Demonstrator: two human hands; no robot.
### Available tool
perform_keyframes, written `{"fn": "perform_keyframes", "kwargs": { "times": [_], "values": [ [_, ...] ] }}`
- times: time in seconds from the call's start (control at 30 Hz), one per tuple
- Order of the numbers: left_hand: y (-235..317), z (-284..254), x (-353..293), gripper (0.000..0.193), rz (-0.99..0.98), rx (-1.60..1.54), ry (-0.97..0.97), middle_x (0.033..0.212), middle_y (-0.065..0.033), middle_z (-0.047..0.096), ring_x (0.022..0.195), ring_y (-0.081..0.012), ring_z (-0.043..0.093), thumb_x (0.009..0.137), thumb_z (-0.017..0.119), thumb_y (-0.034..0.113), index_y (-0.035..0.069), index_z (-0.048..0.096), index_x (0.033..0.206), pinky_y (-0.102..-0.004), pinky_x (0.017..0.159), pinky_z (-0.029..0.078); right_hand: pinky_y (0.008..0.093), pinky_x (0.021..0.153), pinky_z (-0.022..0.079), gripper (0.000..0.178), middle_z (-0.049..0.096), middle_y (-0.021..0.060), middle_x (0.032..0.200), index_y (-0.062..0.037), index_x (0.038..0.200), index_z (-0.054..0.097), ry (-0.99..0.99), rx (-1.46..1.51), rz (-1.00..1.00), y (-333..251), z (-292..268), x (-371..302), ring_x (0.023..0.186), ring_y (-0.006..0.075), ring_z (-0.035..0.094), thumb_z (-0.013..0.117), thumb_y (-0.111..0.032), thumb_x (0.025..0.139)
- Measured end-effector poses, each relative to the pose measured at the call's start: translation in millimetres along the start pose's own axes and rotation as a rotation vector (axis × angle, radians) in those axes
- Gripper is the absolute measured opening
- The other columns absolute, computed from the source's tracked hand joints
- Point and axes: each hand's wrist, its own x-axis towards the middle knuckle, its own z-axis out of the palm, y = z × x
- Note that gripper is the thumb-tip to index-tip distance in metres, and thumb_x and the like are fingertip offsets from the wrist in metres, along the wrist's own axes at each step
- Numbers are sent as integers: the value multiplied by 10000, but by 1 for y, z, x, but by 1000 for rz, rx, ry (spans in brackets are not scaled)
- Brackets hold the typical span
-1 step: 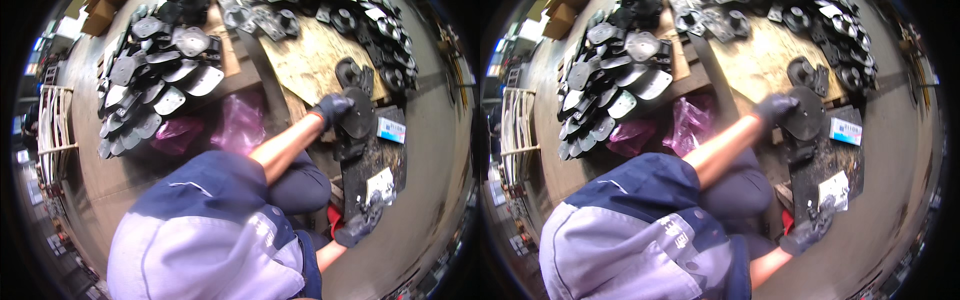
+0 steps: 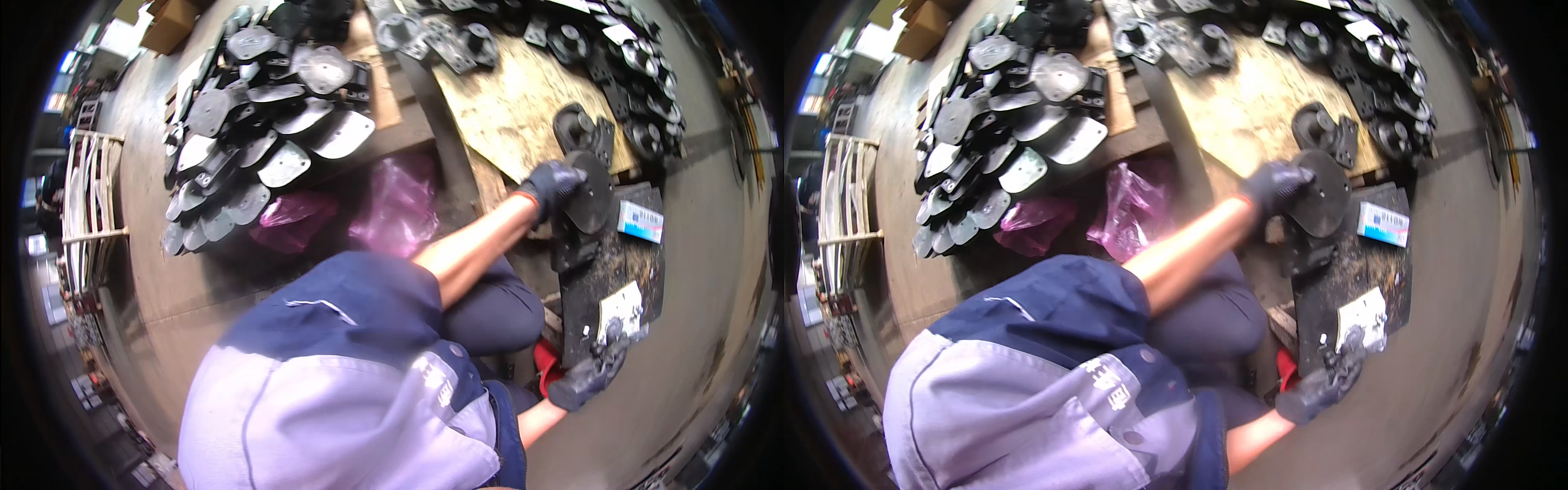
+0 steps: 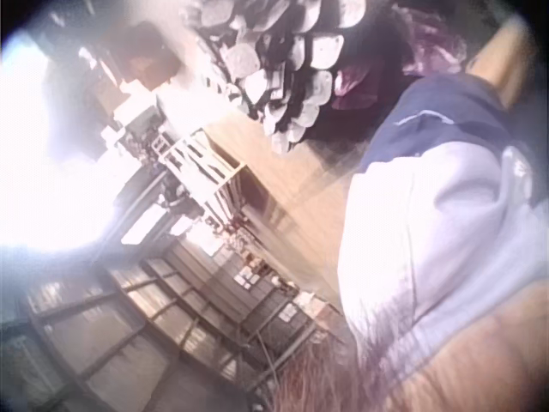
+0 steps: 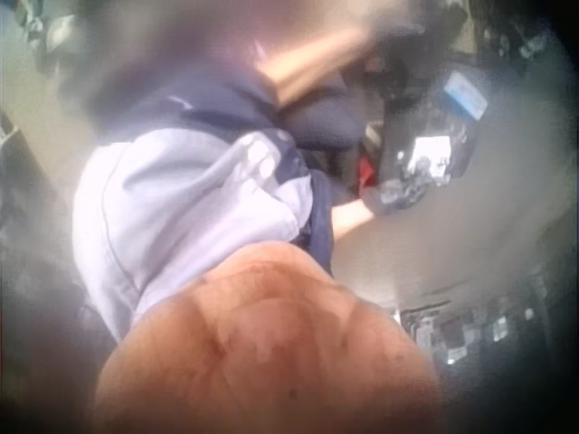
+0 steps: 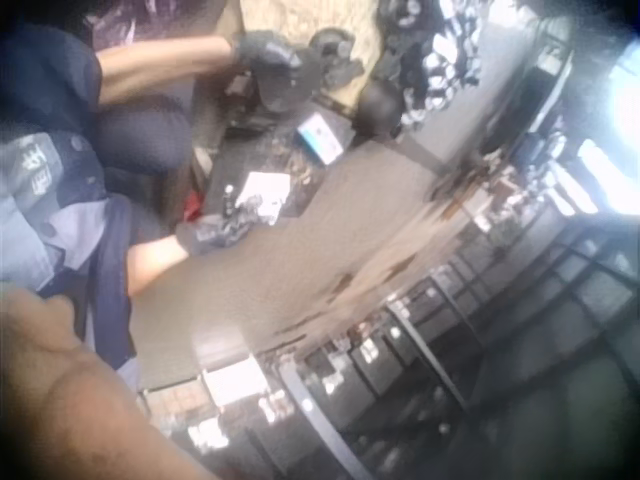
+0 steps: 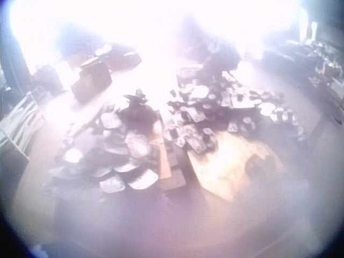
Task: The person applies a white adhesive from a tube onto a small metal part and then rubs it in with a cloth. They then pick up a larger metal part and apply the adhesive to its surface, rubbing it in with the cloth.
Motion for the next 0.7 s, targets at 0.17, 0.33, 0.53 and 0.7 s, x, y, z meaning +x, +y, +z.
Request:
{"fn": "perform_keyframes", "kwargs": {
  "times": [0.17,0.33,0.53,0.7],
  "values": [
    [74,-21,-65,419,42,175,278,848,-212,676,806,-343,661,651,630,356,14,687,885,-379,744,517,336,962,468,385,498,190,1333,56,1338,455,-91,-468,-7,-5,-22,12,1148,246,541,439,-79,977],
    [132,-137,-129,420,219,677,580,875,-210,666,818,-365,654,672,637,386,22,664,879,-407,740,518,414,1162,215,544,322,158,1499,36,1428,344,-105,452,226,9,-16,12,1347,271,355,303,-313,1013],
    [172,-325,-190,446,240,783,1018,961,-191,671,908,-360,651,712,595,458,125,699,989,-408,798,520,358,1177,157,561,268,124,1538,-5,1479,249,-119,99,71,4,-17,15,1396,234,286,263,-321,1016],
    [205,-490,-269,552,275,233,1300,1105,-233,643,1005,-296,620,784,683,380,-24,603,1151,-370,865,481,356,1167,178,550,281,124,1533,-9,1473,268,-89,-49,131,-44,19,13,1382,232,307,275,-309,1013]
  ]
}}
